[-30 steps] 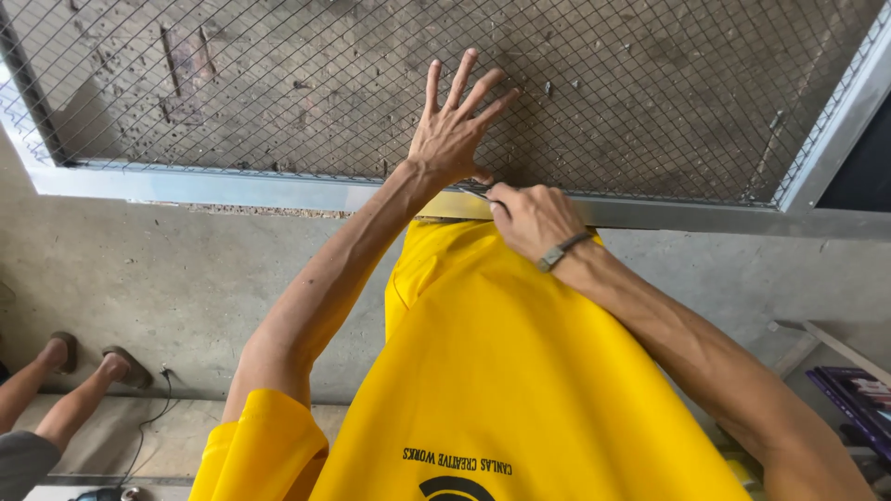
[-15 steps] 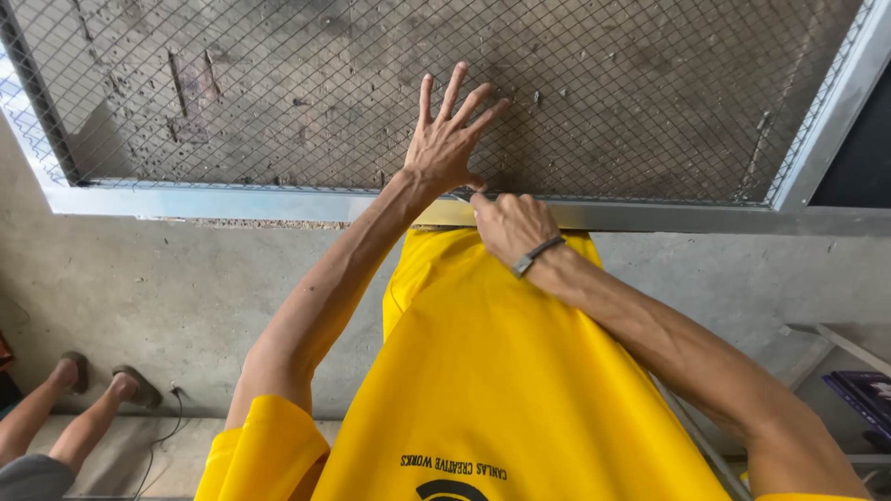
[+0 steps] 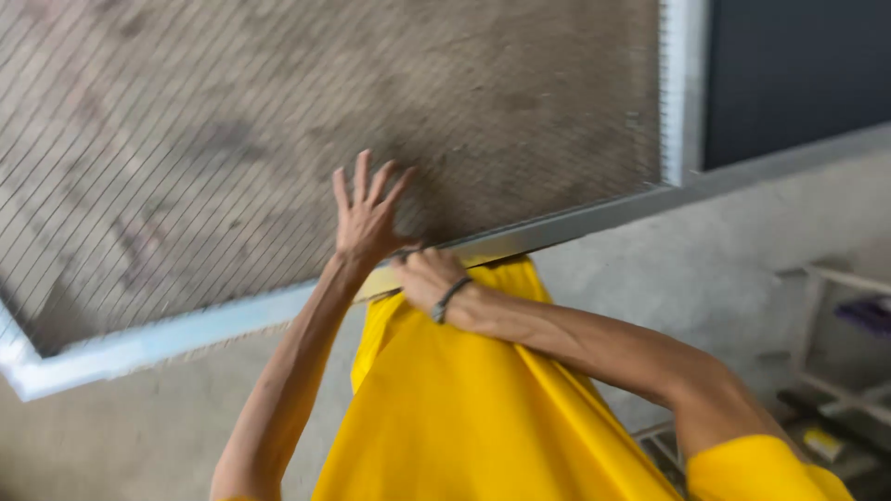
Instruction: Assembling a metal mesh screen into an aluminum frame using a hand tool to press the mesh into the groove
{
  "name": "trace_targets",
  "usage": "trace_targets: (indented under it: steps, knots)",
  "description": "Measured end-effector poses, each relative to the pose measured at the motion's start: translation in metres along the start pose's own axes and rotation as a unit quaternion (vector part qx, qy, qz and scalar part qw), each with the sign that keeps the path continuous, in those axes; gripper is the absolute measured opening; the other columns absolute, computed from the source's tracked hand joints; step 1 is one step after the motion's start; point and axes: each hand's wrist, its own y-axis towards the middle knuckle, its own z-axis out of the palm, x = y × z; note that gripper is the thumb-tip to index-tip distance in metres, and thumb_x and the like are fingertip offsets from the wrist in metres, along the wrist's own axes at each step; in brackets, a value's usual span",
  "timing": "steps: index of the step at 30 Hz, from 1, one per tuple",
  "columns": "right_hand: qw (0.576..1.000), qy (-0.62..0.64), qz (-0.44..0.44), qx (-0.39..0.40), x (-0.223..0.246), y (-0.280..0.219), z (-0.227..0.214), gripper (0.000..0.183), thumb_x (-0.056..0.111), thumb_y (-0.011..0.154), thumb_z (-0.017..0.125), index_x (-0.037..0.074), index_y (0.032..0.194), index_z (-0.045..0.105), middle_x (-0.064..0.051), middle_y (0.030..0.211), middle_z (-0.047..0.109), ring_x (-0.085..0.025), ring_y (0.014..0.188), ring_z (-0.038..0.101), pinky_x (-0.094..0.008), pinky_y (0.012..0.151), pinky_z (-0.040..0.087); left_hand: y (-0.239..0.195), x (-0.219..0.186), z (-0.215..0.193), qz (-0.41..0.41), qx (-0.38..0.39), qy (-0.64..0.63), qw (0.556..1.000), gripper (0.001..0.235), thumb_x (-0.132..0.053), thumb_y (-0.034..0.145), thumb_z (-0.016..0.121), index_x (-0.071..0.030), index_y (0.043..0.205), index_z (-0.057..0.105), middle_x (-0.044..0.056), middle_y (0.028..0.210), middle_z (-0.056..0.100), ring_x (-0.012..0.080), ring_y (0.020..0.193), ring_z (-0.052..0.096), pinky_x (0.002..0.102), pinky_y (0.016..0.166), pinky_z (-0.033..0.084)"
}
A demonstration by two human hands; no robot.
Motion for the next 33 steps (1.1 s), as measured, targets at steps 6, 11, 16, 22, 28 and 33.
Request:
trace_targets:
  steps: [6, 11, 16, 22, 28, 33]
  knots:
    - [0.995, 0.087, 0.026, -0.047, -0.018, -0.045, -0.041, 0.039, 0.03, 0.099, 0.048, 0.02, 0.132, 0.066, -0.022, 0.09, 0.075, -0.044, 0.089, 0.075, -0.056, 0.079, 0.059, 0.007, 0.003, 0.001, 0.008, 0.039, -0.085, 0.996, 0.13, -0.071, 0.052, 0.086, -0.034, 0.163, 0.029, 0.005, 0.161, 0.026, 0.0433, 0.157, 0.003, 0.073, 0.12, 0.003]
    - [0.948, 0.193, 0.119, -0.225, -0.089, -0.124, -0.051, 0.037, 0.029, 0.101, 0.052, 0.016, 0.132, 0.066, -0.021, 0.096, 0.078, -0.044, 0.09, 0.074, -0.055, 0.079, 0.059, 0.012, -0.011, -0.009, 0.009, 0.019, -0.068, 0.997, 0.116, -0.061, 0.056, 0.089, -0.026, 0.157, 0.043, 0.009, 0.158, 0.031, 0.046, 0.155, 0.009, 0.072, 0.12, 0.002]
    - [0.851, 0.255, 0.27, -0.371, -0.184, -0.19, 0.0, 0.035, 0.023, 0.097, 0.062, 0.022, 0.131, 0.07, -0.019, 0.097, 0.077, -0.043, 0.092, 0.074, -0.051, 0.078, 0.06, 0.046, -0.063, -0.001, 0.02, -0.103, -0.073, 0.992, 0.073, -0.046, 0.076, 0.087, -0.016, 0.138, 0.063, 0.009, 0.151, 0.039, 0.0387, 0.151, 0.024, 0.066, 0.123, 0.01]
    - [0.766, 0.293, 0.384, -0.425, -0.265, -0.238, 0.007, 0.031, 0.029, 0.101, 0.061, 0.024, 0.131, 0.069, -0.014, 0.088, 0.075, -0.035, 0.087, 0.074, -0.047, 0.075, 0.06, 0.131, -0.196, 0.016, 0.149, -0.111, -0.088, 0.979, 0.064, -0.04, 0.089, 0.08, -0.02, 0.145, 0.058, 0.009, 0.152, 0.047, 0.0372, 0.151, 0.032, 0.064, 0.121, 0.02]
    - [0.773, 0.31, 0.332, -0.444, -0.338, -0.246, -0.011, 0.03, 0.024, 0.1, 0.062, 0.023, 0.129, 0.07, -0.019, 0.089, 0.075, -0.04, 0.084, 0.072, -0.046, 0.072, 0.06, 0.225, -0.306, 0.019, 0.171, -0.024, -0.074, 0.982, 0.071, -0.047, 0.096, 0.07, -0.026, 0.157, 0.041, 0.004, 0.169, 0.024, 0.0361, 0.159, 0.009, 0.065, 0.126, 0.007]
    - [0.805, 0.291, 0.311, -0.413, -0.379, -0.267, -0.024, 0.032, 0.022, 0.101, 0.057, 0.026, 0.129, 0.072, -0.017, 0.098, 0.077, -0.042, 0.087, 0.072, -0.05, 0.071, 0.06, 0.247, -0.348, 0.03, 0.153, 0.007, -0.022, 0.988, 0.082, -0.065, 0.086, 0.072, -0.031, 0.155, 0.045, 0.001, 0.167, 0.03, 0.0333, 0.159, 0.01, 0.068, 0.125, 0.007]
